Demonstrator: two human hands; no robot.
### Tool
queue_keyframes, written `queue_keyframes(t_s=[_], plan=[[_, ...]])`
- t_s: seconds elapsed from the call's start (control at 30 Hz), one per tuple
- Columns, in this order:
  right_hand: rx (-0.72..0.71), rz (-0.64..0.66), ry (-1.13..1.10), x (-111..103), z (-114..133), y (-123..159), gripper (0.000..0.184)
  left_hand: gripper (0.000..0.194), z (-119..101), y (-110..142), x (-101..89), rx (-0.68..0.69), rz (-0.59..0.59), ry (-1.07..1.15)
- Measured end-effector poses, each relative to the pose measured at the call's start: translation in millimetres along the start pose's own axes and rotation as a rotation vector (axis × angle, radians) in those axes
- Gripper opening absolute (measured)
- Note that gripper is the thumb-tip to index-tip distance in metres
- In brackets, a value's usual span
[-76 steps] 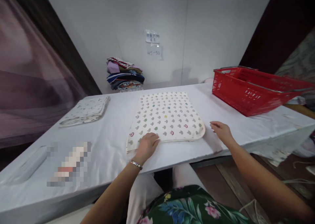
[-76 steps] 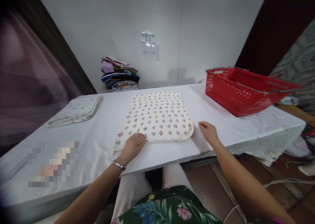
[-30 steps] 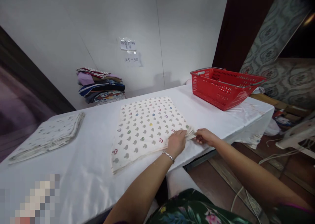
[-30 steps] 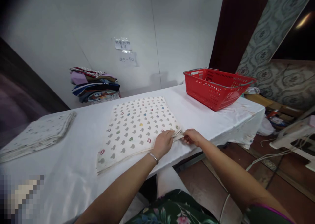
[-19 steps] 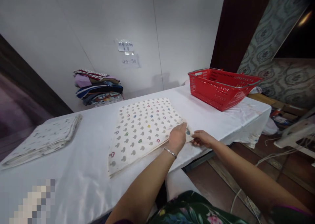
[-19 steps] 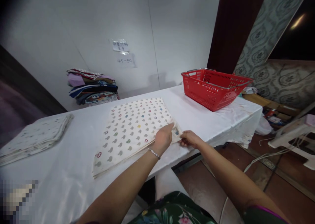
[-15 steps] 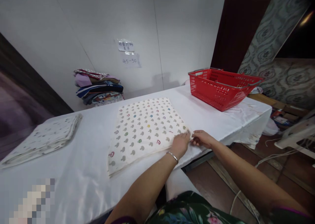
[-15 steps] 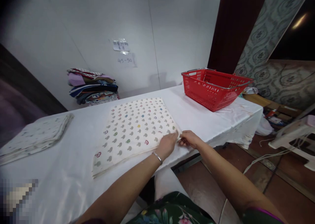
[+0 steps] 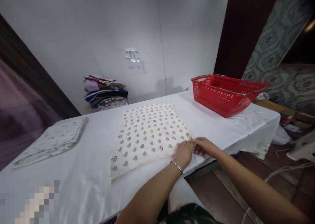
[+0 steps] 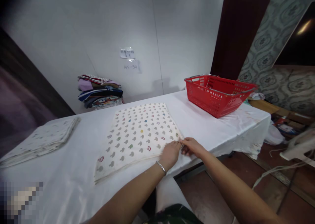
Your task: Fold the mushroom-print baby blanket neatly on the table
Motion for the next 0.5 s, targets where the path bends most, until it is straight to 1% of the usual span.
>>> queue_keyframes(t_s=[0.1, 0.2, 0.33, 0.5], plan=[[0.023, -0.061, 0.045, -0.2, -5.4, -5.7, 0.013, 0.027, 0.4, 3.8, -3.6, 0.031, 0.007, -0.011], [0.032, -0.07, 0.054, -0.9, -8.8, -9.9, 0.007, 0.029, 12.1, 17.0, -14.0, 0.021, -0.01, -0.018], [0.039, -0.068, 0.013, -3.2, -10.5, -13.0, 0.01, 0.037, 43.6, 49.9, -29.5, -0.039, -0.058, -0.057], [0.068, -0.047, 0.014, -3.7, -12.2, -14.1, 0.013, 0.052, 90.8, 95.7, -51.0, -0.17, -0.091, -0.163]])
Point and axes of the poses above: each hand's wrist, its own y-axis away from the middle knuckle, its own x-axis out of the palm, z = x × y, the point moved 6 cm from there along -y, towards the middle knuckle, and after that the axes turned 10 degrees about y, right-handed, at the moved point
